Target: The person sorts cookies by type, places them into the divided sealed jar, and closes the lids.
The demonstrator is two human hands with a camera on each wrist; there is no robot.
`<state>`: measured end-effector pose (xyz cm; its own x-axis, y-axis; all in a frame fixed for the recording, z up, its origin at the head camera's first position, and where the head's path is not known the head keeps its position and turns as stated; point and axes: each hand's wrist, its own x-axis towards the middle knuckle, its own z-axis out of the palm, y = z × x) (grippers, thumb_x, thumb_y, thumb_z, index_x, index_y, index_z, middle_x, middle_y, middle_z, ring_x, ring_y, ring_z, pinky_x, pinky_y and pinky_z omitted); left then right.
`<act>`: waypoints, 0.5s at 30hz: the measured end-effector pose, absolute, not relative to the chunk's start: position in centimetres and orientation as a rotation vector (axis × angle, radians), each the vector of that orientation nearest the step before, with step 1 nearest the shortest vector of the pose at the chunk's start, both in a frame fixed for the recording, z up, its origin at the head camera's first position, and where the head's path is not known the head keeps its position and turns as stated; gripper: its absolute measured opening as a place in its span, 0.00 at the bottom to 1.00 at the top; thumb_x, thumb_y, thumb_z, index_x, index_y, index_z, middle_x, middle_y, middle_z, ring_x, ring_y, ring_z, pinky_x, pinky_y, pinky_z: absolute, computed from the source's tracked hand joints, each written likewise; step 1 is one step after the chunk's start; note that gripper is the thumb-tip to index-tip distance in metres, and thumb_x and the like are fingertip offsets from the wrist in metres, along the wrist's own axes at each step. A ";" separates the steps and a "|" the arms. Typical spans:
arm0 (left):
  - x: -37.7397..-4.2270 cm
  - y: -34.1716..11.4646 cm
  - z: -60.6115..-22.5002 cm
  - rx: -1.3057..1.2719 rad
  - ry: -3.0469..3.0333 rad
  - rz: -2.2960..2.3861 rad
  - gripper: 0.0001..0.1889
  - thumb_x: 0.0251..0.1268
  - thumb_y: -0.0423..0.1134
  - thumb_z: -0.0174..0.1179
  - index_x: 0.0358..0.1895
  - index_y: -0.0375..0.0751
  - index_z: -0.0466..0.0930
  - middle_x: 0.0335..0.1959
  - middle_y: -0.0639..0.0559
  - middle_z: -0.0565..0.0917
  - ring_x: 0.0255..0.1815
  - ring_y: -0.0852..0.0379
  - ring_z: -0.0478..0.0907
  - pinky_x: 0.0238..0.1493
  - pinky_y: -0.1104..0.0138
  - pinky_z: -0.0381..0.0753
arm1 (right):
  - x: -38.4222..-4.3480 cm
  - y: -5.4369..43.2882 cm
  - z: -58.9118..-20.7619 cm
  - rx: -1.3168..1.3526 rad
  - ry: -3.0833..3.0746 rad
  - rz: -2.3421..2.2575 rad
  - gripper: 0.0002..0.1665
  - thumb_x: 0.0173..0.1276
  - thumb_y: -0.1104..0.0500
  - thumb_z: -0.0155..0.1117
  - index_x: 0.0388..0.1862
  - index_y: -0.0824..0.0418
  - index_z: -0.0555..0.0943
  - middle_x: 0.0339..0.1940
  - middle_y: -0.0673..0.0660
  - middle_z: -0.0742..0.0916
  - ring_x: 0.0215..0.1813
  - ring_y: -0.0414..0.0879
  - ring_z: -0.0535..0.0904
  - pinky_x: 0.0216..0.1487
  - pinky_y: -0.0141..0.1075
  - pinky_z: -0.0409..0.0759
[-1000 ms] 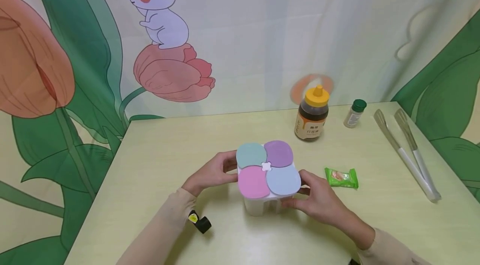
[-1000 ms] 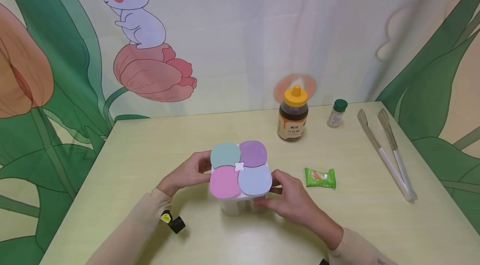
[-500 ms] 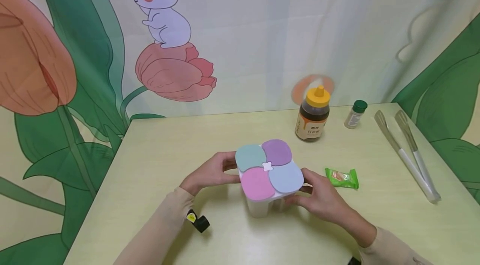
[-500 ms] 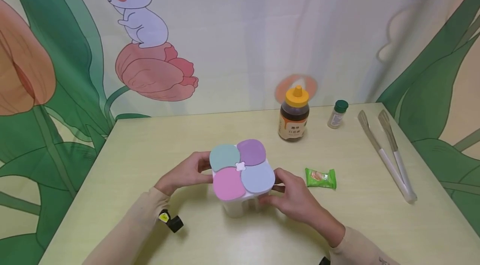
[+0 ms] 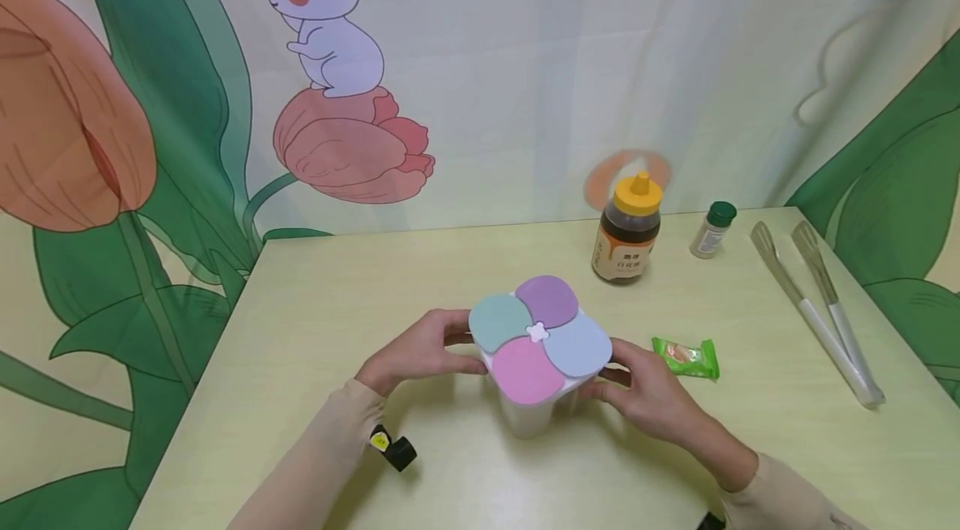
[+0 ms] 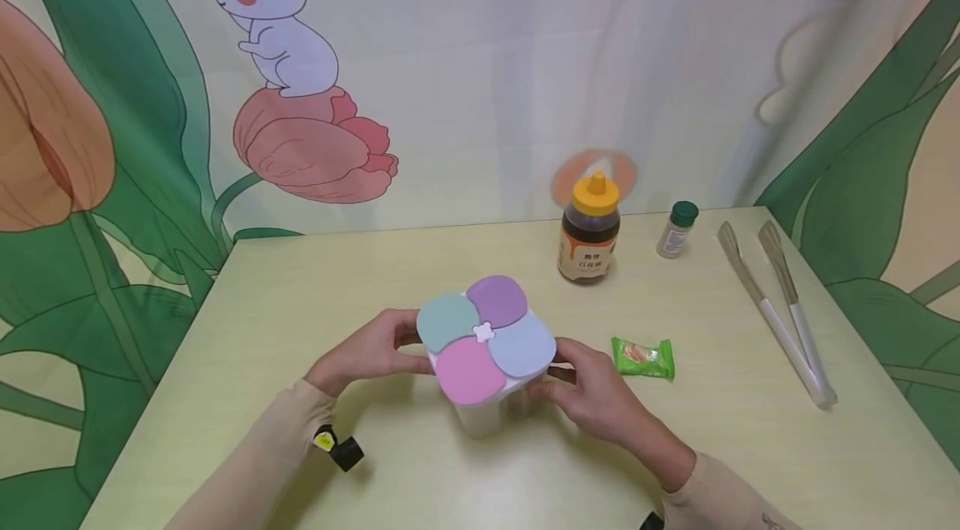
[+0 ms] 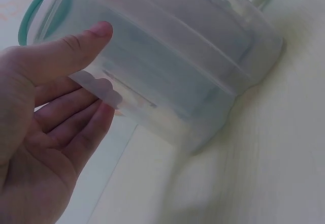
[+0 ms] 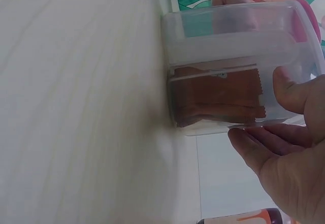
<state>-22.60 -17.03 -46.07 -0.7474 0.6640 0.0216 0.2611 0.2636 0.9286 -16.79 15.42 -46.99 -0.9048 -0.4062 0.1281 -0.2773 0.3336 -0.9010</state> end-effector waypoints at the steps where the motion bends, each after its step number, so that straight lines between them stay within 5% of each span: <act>1: -22.5 -17.0 -46.1 0.839 2.167 1.482 0.27 0.53 0.37 0.73 0.59 0.47 0.78 0.55 0.54 0.82 0.58 0.57 0.78 0.64 0.66 0.76 | -16.8 15.4 -47.0 -0.639 2.464 -1.627 0.29 0.57 0.63 0.73 0.58 0.62 0.77 0.57 0.58 0.83 0.58 0.47 0.79 0.57 0.33 0.81; 15: -21.5 -17.0 -46.8 0.777 2.188 1.447 0.21 0.53 0.37 0.73 0.53 0.45 0.82 0.51 0.53 0.85 0.55 0.58 0.81 0.61 0.69 0.78 | -17.2 15.6 -47.2 -0.662 2.574 -1.528 0.18 0.66 0.62 0.65 0.55 0.63 0.80 0.55 0.62 0.85 0.56 0.56 0.82 0.55 0.38 0.83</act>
<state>-21.55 -16.96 -46.79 -0.7642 0.6444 -0.0272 0.2272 0.3085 0.9237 -17.18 15.61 -47.18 -0.9039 -0.4002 0.1512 -0.3243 0.4106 -0.8522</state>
